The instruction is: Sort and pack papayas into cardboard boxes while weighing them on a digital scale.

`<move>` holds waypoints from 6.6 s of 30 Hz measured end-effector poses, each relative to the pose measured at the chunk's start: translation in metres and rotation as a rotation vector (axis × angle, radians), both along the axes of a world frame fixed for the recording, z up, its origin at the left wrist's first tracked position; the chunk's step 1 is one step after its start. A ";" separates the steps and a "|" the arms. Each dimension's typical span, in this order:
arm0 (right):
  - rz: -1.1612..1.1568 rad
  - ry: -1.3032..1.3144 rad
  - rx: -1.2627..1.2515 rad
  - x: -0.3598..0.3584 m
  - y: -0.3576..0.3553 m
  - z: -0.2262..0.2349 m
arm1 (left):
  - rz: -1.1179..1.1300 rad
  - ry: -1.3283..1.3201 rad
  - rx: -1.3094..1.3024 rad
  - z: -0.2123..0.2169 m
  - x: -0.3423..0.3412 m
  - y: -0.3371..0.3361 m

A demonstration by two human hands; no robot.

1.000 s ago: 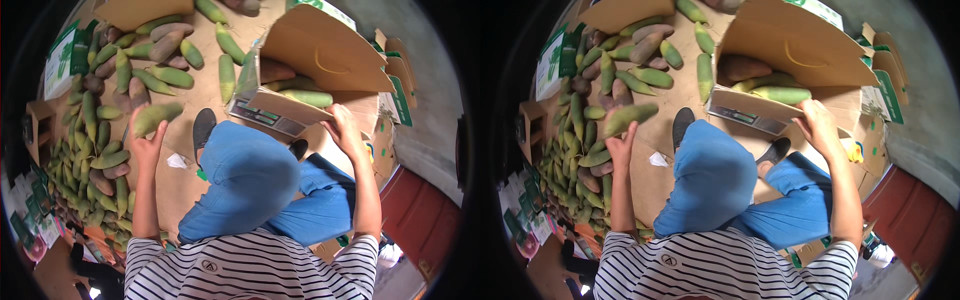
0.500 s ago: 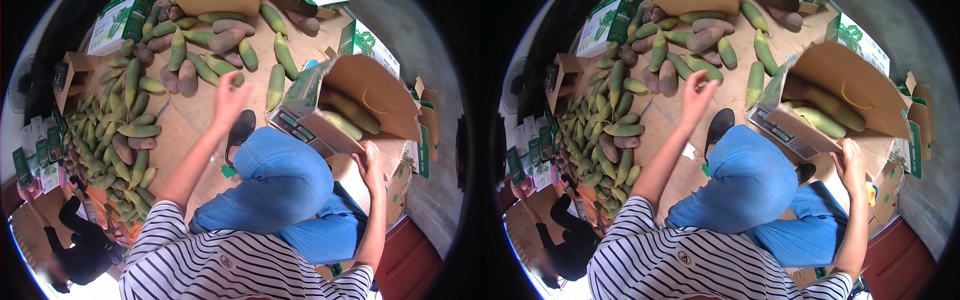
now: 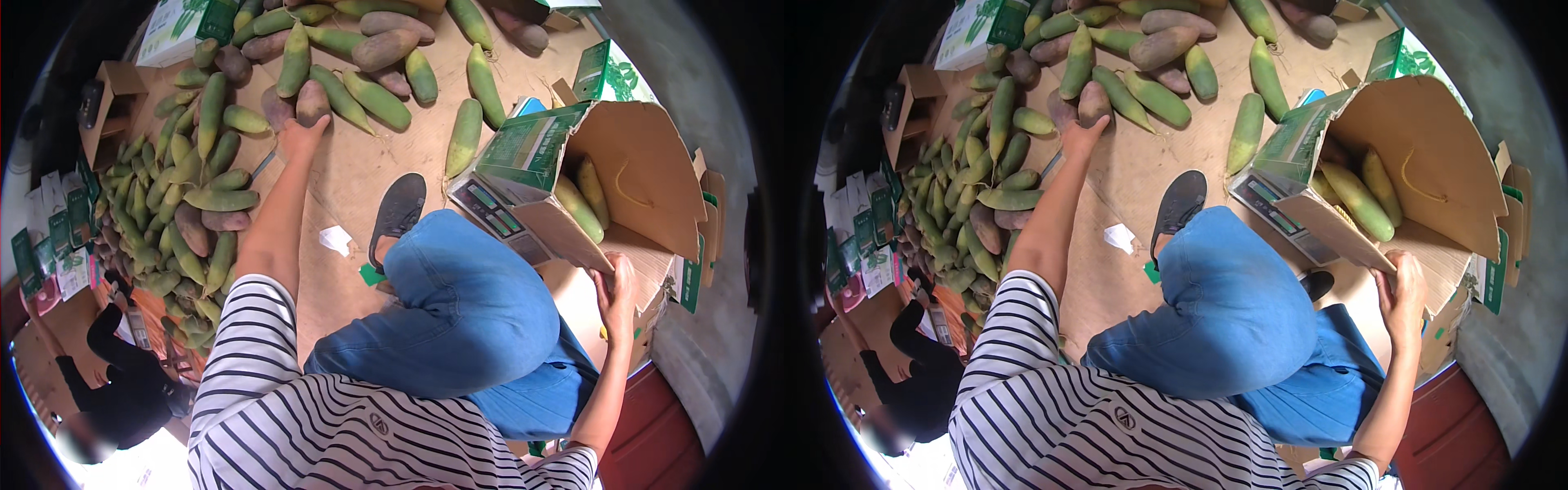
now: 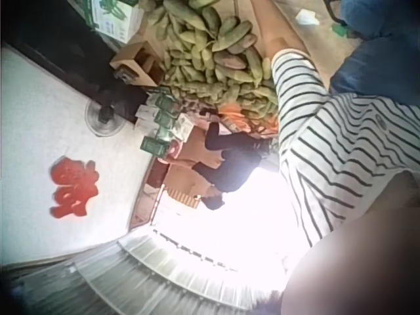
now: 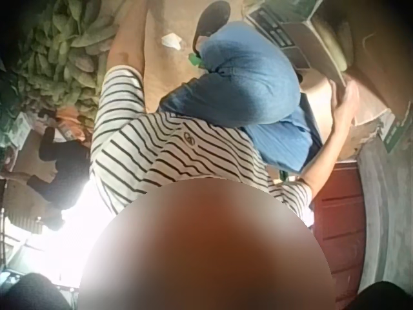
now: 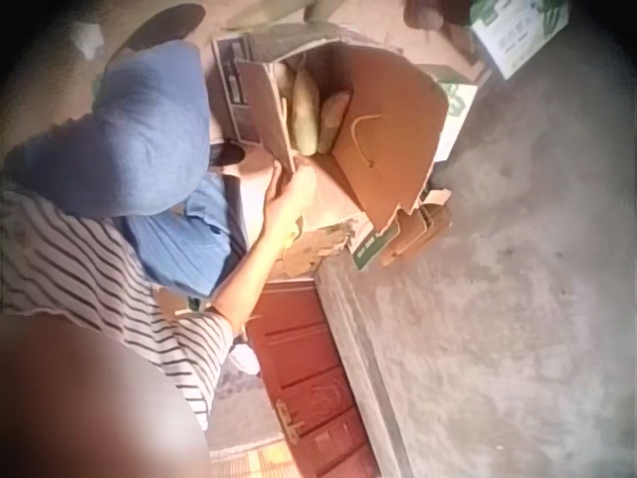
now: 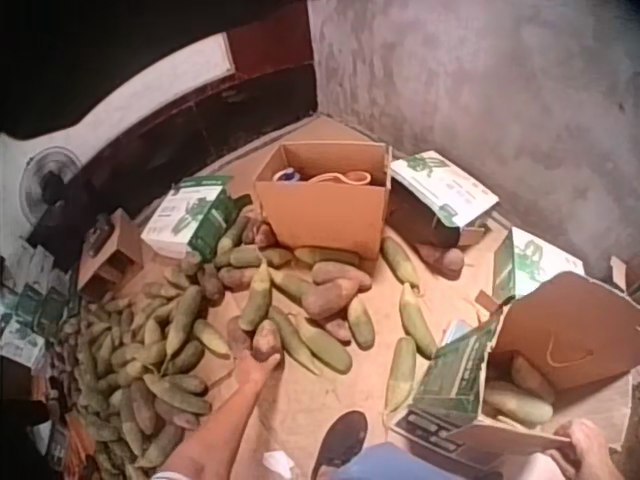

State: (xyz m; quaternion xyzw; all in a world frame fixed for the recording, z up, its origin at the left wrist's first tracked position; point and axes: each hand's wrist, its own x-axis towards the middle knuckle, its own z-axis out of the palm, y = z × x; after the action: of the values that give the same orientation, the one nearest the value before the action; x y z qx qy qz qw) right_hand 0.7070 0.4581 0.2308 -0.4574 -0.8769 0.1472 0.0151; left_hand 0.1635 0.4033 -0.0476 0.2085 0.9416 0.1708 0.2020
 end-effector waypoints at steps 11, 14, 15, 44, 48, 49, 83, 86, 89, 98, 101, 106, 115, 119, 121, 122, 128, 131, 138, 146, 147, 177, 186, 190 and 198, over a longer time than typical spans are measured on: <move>-0.016 0.029 0.015 -0.009 0.000 -0.003 | 0.117 -0.223 0.114 -0.074 -0.016 -0.026; 0.003 0.028 -0.008 -0.004 0.000 -0.002 | 0.283 -0.525 0.218 -0.077 0.024 -0.038; -0.022 -0.021 -0.039 0.008 -0.004 0.001 | 0.336 -0.773 0.268 -0.049 0.059 -0.034; 0.002 0.015 -0.039 0.000 0.000 -0.003 | -0.476 0.210 0.518 0.063 0.056 0.015; 0.006 -0.018 -0.005 0.003 -0.002 -0.001 | -0.253 0.287 0.210 0.033 -0.021 0.012; 0.021 -0.022 -0.008 0.003 -0.001 -0.003 | -0.196 0.280 0.173 0.025 -0.041 0.013; 0.013 -0.002 0.007 0.004 0.000 0.003 | -0.612 -1.043 0.962 0.262 0.155 0.001; 0.045 0.027 0.008 0.007 -0.001 -0.001 | -0.950 -0.916 0.895 0.310 0.209 0.045; 0.032 -0.044 0.045 0.014 -0.005 -0.008 | -1.184 -0.397 0.711 0.317 0.259 0.067; 0.090 0.092 0.049 0.015 0.003 -0.012 | -1.283 -0.317 0.735 0.288 0.247 0.020; 0.095 0.123 0.073 0.016 0.001 -0.015 | -1.175 -0.327 0.690 0.307 0.241 0.007; 0.072 0.118 0.071 0.013 -0.002 -0.013 | -1.341 -0.257 0.777 0.370 0.259 -0.019; -0.092 0.154 0.161 0.038 0.002 0.029 | -1.470 0.208 0.864 0.441 0.317 0.000; -0.249 0.161 0.232 0.058 0.008 0.044 | -1.502 0.347 0.855 0.463 0.352 0.019; -0.277 0.060 0.247 0.074 0.005 0.047 | -1.593 0.514 0.815 0.437 0.369 0.030; -0.269 0.074 0.252 0.069 0.007 0.048 | -1.624 0.429 0.733 0.424 0.373 0.032; -0.274 0.125 0.395 0.067 0.005 0.054 | -1.848 0.665 0.248 0.298 0.380 0.028; -0.324 0.102 0.371 0.065 -0.001 0.057 | -1.924 0.905 0.246 0.279 0.389 0.016; -0.404 0.575 0.260 0.056 -0.031 0.143 | -1.851 0.375 0.231 0.324 0.382 0.049; -0.165 0.393 0.657 0.084 -0.102 0.218 | -1.744 0.241 0.337 0.352 0.362 0.091; -0.194 0.353 0.666 0.206 -0.139 0.246 | -1.750 0.196 0.418 0.358 0.369 0.092; -1.316 0.559 0.295 0.177 -0.264 -0.035 | -1.821 0.048 0.383 0.371 0.390 0.055; -1.241 -0.174 0.169 0.194 -0.419 -0.107 | -1.889 0.179 0.442 0.345 0.388 0.052; -1.676 -0.322 0.681 0.241 -0.468 -0.017 | -1.868 0.195 0.458 0.349 0.397 0.048; -2.894 -0.720 0.251 0.257 -0.700 -0.021 | -1.931 0.186 0.444 0.342 0.396 0.051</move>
State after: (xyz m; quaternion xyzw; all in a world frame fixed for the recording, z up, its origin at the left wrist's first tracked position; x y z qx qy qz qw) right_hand 0.9640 -0.2416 0.2094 -0.9136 0.3599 -0.1867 -0.0290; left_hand 0.5593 0.4542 0.2939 0.9311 0.3265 0.0885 0.1363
